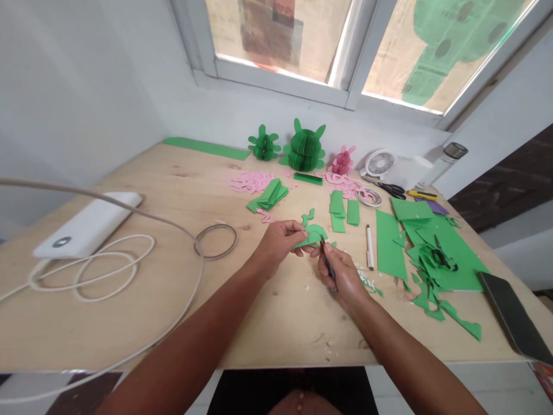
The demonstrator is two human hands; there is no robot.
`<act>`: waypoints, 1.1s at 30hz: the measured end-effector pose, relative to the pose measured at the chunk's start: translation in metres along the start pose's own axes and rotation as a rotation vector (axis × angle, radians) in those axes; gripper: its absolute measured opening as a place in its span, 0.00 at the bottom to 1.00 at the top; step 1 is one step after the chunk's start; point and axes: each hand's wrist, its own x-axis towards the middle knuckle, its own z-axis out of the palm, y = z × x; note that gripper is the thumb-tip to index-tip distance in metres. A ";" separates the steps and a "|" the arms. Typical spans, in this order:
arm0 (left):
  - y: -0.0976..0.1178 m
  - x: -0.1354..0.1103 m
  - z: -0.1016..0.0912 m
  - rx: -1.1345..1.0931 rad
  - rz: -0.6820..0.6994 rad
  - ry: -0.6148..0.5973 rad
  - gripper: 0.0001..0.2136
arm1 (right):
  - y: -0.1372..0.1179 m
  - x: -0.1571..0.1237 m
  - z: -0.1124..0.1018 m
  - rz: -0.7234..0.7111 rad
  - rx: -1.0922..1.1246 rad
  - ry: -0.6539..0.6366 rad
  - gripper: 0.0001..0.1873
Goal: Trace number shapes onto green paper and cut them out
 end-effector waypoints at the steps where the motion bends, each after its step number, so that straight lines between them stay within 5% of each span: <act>1: 0.000 0.000 0.000 -0.004 -0.003 0.004 0.11 | 0.000 0.000 0.000 0.001 0.000 0.001 0.26; 33: 0.001 0.000 0.002 -0.012 -0.038 0.026 0.11 | -0.004 -0.001 0.003 0.017 -0.016 0.011 0.27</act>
